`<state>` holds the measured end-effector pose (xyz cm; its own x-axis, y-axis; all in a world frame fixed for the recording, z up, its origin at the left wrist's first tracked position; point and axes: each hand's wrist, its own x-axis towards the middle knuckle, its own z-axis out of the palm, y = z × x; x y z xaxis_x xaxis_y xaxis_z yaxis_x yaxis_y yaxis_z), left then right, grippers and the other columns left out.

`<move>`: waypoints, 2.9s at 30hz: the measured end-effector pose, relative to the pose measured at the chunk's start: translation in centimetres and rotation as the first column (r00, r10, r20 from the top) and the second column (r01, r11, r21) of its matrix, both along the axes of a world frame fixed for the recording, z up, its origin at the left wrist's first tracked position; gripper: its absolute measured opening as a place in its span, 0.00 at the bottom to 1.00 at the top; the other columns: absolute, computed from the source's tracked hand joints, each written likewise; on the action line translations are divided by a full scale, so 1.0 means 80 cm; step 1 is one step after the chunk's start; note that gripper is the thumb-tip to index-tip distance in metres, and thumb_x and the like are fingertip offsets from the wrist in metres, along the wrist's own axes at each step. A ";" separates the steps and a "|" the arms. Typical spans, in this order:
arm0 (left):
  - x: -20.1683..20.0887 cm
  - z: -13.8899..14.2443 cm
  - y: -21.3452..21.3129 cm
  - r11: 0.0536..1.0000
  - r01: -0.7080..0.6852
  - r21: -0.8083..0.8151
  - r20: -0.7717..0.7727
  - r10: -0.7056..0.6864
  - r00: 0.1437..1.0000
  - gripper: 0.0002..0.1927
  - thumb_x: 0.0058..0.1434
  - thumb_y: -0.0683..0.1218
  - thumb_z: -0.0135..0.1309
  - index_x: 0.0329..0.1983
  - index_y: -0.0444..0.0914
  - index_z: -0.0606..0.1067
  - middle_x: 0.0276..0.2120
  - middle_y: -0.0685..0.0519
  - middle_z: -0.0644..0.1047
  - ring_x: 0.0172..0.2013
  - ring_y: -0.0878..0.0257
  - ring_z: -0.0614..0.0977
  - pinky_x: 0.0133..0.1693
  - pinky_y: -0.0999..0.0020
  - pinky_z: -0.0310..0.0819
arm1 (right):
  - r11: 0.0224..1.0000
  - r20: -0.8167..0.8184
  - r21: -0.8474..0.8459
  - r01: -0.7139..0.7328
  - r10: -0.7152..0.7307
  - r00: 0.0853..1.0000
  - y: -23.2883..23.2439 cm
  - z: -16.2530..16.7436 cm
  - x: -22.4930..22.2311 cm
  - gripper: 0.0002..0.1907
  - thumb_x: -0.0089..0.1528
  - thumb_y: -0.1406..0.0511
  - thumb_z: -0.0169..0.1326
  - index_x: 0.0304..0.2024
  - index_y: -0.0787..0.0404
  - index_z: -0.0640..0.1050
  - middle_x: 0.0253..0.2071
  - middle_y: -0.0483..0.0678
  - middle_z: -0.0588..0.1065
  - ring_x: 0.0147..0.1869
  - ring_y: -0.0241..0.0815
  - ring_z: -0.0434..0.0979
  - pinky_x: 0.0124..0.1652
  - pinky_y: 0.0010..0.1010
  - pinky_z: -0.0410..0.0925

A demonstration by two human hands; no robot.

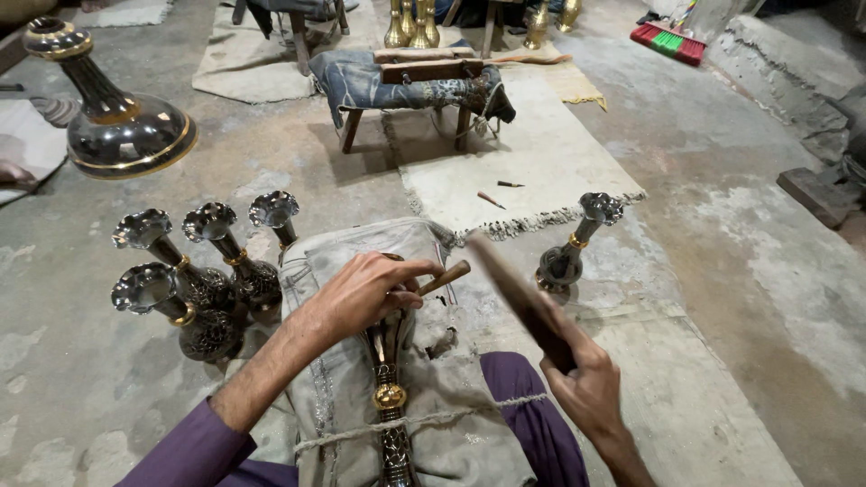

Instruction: The person sits on the floor of a metal craft workshop and decorates a brass vase with a small punch held against the vase surface, striking the punch with a wooden mallet to emboss patterns. The vase rests on a cloth-covered sandbag while the person works around its body, with finished vases nearby.

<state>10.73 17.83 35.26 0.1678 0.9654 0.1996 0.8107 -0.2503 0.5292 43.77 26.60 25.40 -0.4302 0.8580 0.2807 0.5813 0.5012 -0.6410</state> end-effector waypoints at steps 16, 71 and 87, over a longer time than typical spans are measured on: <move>0.011 -0.012 0.003 1.000 -0.012 0.020 0.012 0.012 1.000 0.25 0.58 0.48 0.60 0.60 0.53 0.74 0.34 0.58 0.86 0.34 0.62 0.87 0.39 0.59 0.82 | 0.995 -0.187 -0.099 0.001 -0.019 0.982 -0.003 -0.001 0.018 0.44 0.56 0.71 0.57 0.74 0.46 0.61 0.38 0.51 0.80 0.39 0.41 0.81 0.40 0.32 0.76; 0.039 0.001 0.007 0.997 0.021 0.070 -0.049 -0.018 0.999 0.21 0.59 0.50 0.59 0.57 0.53 0.77 0.27 0.53 0.83 0.27 0.58 0.82 0.33 0.55 0.76 | 0.966 -0.159 0.257 -0.028 0.070 0.985 0.016 -0.038 0.047 0.38 0.56 0.72 0.55 0.71 0.57 0.66 0.39 0.55 0.81 0.32 0.41 0.82 0.31 0.33 0.76; 0.039 0.007 0.006 0.997 0.074 0.020 -0.040 -0.073 0.997 0.20 0.59 0.48 0.61 0.56 0.52 0.77 0.28 0.51 0.82 0.30 0.53 0.81 0.34 0.53 0.75 | 0.999 -0.262 0.032 0.028 -0.018 0.965 -0.003 -0.046 0.042 0.32 0.56 0.72 0.56 0.64 0.56 0.70 0.38 0.52 0.80 0.34 0.37 0.81 0.32 0.32 0.76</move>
<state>13.84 18.31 35.78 0.2465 0.9456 0.2123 0.8094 -0.3214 0.4915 47.10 26.36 21.76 -0.3180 0.8543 0.4111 0.4078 0.5147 -0.7542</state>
